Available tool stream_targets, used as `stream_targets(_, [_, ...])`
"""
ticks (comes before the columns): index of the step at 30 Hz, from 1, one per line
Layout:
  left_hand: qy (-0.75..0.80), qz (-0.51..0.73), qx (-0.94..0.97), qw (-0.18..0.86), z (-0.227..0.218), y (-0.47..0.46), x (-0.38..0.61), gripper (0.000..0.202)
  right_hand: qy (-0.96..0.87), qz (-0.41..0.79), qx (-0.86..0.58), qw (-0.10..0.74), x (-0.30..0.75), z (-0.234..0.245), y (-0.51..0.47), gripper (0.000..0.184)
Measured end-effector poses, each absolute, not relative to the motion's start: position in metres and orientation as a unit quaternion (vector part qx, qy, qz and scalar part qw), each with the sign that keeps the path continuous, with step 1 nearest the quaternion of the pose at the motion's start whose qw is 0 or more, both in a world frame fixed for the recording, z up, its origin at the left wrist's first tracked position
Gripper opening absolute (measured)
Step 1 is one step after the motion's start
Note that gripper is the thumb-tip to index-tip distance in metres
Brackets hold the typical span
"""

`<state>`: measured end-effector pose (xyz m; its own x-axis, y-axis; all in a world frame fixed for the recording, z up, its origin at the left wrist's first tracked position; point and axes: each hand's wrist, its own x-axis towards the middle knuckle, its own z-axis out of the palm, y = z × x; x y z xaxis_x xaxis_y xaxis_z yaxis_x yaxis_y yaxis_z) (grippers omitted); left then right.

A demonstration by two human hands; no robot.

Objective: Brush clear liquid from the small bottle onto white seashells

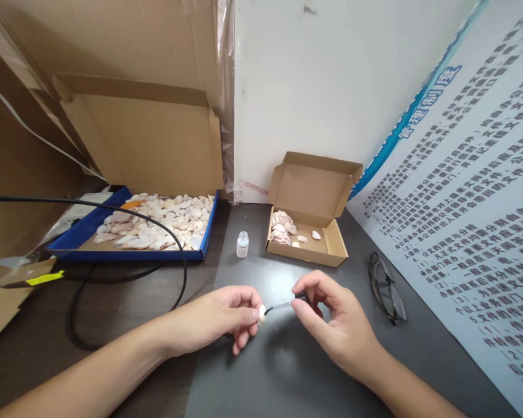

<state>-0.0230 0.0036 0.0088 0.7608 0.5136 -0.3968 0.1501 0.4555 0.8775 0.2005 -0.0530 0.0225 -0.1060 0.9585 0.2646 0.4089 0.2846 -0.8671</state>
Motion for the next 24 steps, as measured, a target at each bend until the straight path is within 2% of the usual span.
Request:
stream_targets(14, [0.329, 0.117, 0.510, 0.786, 0.0081, 0.0039, -0.0225, 0.027, -0.666, 0.319, -0.513, 0.438, 0.1984, 0.0219, -0.0543, 0.003])
stream_targets(24, [0.328, 0.113, 0.511, 0.787, 0.0088, 0.0046, -0.0224, 0.021, -0.663, 0.317, -0.523, 0.431, 0.1989, 0.0224, -0.0513, 0.004])
